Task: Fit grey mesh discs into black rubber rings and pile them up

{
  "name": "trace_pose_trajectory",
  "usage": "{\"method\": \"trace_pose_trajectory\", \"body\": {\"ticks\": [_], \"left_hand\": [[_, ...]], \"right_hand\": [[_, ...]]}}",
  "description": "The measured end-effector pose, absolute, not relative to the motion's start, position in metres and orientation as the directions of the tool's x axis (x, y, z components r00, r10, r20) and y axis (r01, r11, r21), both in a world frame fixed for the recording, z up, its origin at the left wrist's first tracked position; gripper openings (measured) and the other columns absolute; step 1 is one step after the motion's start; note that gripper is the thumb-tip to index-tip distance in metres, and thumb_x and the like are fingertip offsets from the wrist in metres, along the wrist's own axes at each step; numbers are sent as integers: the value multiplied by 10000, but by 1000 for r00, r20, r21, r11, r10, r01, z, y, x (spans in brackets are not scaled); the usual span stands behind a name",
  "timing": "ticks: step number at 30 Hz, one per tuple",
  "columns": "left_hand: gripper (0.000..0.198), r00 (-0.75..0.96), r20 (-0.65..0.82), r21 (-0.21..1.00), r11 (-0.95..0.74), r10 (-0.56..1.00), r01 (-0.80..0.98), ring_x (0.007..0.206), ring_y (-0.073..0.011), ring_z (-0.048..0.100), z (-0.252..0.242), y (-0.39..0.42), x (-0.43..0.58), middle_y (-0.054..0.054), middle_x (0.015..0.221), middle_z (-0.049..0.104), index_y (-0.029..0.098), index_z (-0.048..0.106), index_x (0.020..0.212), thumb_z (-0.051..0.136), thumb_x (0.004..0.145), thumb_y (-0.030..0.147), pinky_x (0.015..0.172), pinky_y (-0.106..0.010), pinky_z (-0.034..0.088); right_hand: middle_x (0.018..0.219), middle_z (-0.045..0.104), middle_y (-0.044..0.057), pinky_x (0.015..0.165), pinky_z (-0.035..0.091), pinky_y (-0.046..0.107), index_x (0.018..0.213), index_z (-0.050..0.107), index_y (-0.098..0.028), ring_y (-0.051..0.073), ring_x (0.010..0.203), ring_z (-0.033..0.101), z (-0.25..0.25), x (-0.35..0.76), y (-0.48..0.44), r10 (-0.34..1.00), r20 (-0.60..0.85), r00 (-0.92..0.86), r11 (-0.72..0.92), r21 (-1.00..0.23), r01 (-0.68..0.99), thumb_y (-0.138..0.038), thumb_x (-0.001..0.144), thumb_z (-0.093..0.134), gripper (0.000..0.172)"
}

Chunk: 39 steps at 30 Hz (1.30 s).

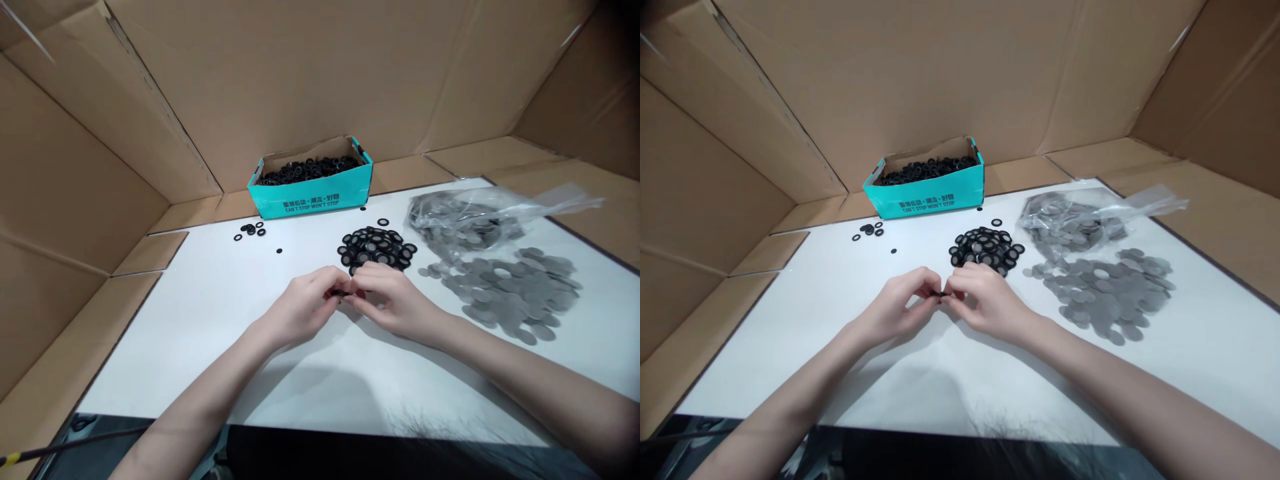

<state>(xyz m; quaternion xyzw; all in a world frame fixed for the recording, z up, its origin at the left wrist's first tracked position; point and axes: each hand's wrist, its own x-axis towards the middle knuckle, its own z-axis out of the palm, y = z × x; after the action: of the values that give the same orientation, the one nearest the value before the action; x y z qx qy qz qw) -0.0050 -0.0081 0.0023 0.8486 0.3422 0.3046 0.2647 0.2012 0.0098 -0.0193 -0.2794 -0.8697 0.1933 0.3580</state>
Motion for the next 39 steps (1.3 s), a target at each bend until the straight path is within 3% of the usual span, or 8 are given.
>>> {"method": "trace_pose_trajectory", "body": {"ticks": [5,17,25,31,39], "left_hand": [[175,552,349,690,-606,758,396,752,-97,587,1,-7,-5,6,872,618,199,521,944,515,869,41,717,-215,511],[199,570,386,651,-652,725,389,737,-102,543,1,-7,-4,8,848,594,198,509,931,489,855,16,687,-213,461],[211,599,356,622,-660,717,421,810,-113,601,3,-8,-6,-6,923,633,206,514,973,484,883,18,738,-231,493],[139,513,395,735,-597,763,322,788,-99,614,-4,-7,-3,-1,918,580,208,484,976,505,917,83,737,-233,544],[184,520,392,734,-599,759,321,782,-89,614,-5,-7,-1,4,926,598,208,490,978,509,891,48,732,-222,545]], "right_hand": [[765,662,55,676,403,306,824,617,-178,183,738,551,-17,203,11,631,521,-575,767,-529,363,-226,946,573,138],[703,584,7,641,388,258,713,538,-187,142,697,530,-13,202,7,673,478,-565,705,-644,296,-140,904,590,204],[680,552,8,640,361,274,713,524,-181,151,685,488,-19,200,8,602,580,-548,793,-518,322,-116,889,583,197],[683,577,15,644,373,276,699,525,-183,155,688,504,-17,202,9,640,546,-541,762,-545,351,-174,904,618,226],[727,609,30,654,392,281,755,581,-176,163,715,535,-16,202,8,618,558,-554,776,-544,319,-186,929,590,175]]}}
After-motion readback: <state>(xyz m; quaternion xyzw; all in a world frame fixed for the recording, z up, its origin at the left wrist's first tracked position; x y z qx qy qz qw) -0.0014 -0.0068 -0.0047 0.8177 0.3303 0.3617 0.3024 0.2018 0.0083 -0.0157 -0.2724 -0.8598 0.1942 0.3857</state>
